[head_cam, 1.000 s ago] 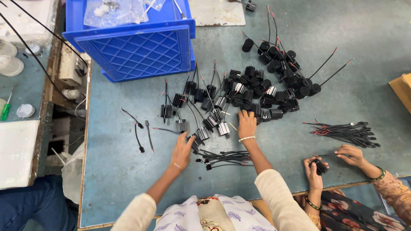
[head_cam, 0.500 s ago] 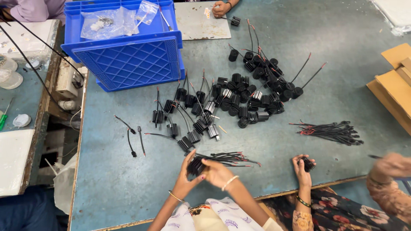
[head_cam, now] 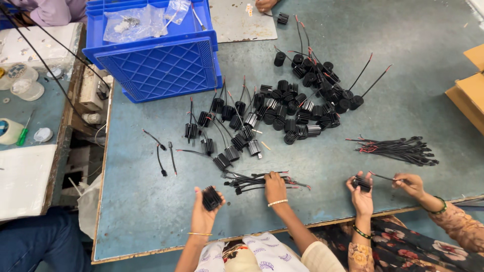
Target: The person inserts wires into black heat sink components at a workbench. They repeatedly pick up a heat sink and a wire, insert the wire into the component, and place the assembled unit on the table. Other workers are visible nearby performing similar tasks.
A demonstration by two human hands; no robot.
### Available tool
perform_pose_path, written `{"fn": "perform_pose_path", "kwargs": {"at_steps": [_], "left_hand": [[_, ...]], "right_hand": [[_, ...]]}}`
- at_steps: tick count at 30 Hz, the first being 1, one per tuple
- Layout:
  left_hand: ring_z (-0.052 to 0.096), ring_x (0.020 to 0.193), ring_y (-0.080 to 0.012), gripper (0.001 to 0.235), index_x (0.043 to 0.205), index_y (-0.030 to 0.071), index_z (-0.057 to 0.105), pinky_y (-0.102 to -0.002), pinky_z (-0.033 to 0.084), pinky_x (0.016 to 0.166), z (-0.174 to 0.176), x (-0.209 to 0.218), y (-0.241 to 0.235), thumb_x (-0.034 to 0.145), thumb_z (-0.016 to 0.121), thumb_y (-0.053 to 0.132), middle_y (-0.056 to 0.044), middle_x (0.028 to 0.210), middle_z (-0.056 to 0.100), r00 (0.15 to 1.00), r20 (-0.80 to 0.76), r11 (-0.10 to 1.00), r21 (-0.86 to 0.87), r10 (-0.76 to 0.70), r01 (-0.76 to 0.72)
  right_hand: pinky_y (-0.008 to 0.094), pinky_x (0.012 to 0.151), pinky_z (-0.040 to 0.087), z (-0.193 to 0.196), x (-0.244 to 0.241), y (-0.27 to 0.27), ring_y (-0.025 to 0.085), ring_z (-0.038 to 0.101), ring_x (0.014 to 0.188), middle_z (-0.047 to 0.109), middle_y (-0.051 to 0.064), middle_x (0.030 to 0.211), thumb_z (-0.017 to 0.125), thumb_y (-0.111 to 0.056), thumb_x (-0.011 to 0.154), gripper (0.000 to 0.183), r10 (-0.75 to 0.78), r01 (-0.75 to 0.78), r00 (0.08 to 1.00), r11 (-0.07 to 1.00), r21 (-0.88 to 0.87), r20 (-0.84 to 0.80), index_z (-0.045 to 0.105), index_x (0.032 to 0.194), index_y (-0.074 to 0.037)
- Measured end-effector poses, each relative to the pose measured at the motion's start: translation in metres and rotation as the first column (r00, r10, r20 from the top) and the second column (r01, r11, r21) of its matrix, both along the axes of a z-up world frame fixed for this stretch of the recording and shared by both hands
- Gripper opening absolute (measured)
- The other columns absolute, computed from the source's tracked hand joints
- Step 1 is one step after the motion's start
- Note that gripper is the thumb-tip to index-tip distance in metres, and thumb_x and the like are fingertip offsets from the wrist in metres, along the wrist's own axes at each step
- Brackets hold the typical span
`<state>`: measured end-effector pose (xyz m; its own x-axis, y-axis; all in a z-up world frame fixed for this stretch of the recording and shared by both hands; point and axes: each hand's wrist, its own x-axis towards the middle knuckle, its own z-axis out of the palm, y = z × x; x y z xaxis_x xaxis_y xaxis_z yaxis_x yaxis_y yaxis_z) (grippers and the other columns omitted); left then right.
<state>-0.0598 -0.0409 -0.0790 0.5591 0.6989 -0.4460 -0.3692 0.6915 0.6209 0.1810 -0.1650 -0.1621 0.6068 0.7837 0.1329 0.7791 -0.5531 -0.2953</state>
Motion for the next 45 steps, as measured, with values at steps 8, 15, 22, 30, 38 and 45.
{"fn": "perform_pose_path", "kwargs": {"at_steps": [8,15,22,30,38,45], "left_hand": [[0.066,0.102,-0.0311,0.059,0.124,-0.006,0.057,-0.046,0.056,0.096,0.005,-0.022,0.003,0.105,0.045,0.048,-0.020,0.108,0.068,0.982,0.185,0.993,-0.113,0.047,-0.027],[0.067,0.106,-0.0309,0.047,0.124,-0.001,0.057,-0.048,0.055,0.097,0.019,-0.015,0.005,0.105,0.050,0.042,-0.020,0.114,0.067,0.984,0.175,0.988,-0.153,0.045,-0.018],[0.068,0.104,-0.0264,0.046,0.127,0.001,0.057,-0.047,0.058,0.093,0.051,-0.003,-0.002,0.103,0.051,0.040,-0.016,0.112,0.068,0.974,0.200,0.993,0.068,-0.109,0.097],[0.070,0.095,-0.0187,0.059,0.126,0.000,0.060,-0.037,0.062,0.083,0.083,0.015,-0.014,0.107,0.041,0.052,-0.012,0.104,0.069,0.962,0.070,0.915,0.333,-0.265,0.228],[0.069,0.089,-0.0147,0.062,0.124,0.001,0.061,-0.034,0.063,0.080,0.099,0.010,-0.019,0.105,0.042,0.057,-0.010,0.099,0.067,0.961,-0.042,0.884,0.383,-0.274,0.269],[0.068,0.089,-0.0140,0.061,0.124,0.002,0.061,-0.034,0.063,0.078,0.100,0.008,-0.020,0.103,0.043,0.057,-0.008,0.103,0.068,0.961,-0.066,0.878,0.394,-0.267,0.271]], "right_hand": [[0.045,0.080,0.054,0.005,0.030,0.002,0.031,0.064,0.094,0.069,0.010,0.089,0.073,-0.009,0.080,0.001,0.052,-0.057,0.984,0.998,-0.025,-0.172,0.073,0.079,-0.008],[0.037,0.067,0.064,0.077,0.066,-0.007,0.025,0.073,0.076,0.066,0.010,0.093,0.065,-0.004,0.087,0.010,0.004,0.017,0.713,1.000,0.022,-0.701,0.075,0.086,-0.005],[0.027,0.071,0.055,0.181,0.051,-0.025,0.016,0.064,0.076,0.074,0.014,0.096,0.066,-0.005,0.096,0.013,0.328,0.264,0.376,0.859,0.440,-0.867,0.066,0.106,0.002],[0.032,0.087,0.060,0.233,-0.040,-0.020,0.020,0.072,0.093,0.075,0.017,0.104,0.067,0.001,0.096,0.012,0.587,0.224,0.345,0.706,0.671,-0.733,0.066,0.105,0.007],[0.030,0.088,0.059,0.255,-0.058,-0.008,0.017,0.072,0.097,0.076,0.014,0.107,0.068,-0.001,0.096,0.013,0.617,-0.034,0.401,0.748,0.663,-0.677,0.069,0.107,0.007],[0.030,0.090,0.060,0.265,-0.065,0.000,0.017,0.073,0.099,0.076,0.011,0.106,0.068,-0.004,0.096,0.014,0.645,-0.160,0.444,0.741,0.653,-0.622,0.070,0.106,0.005]]}}
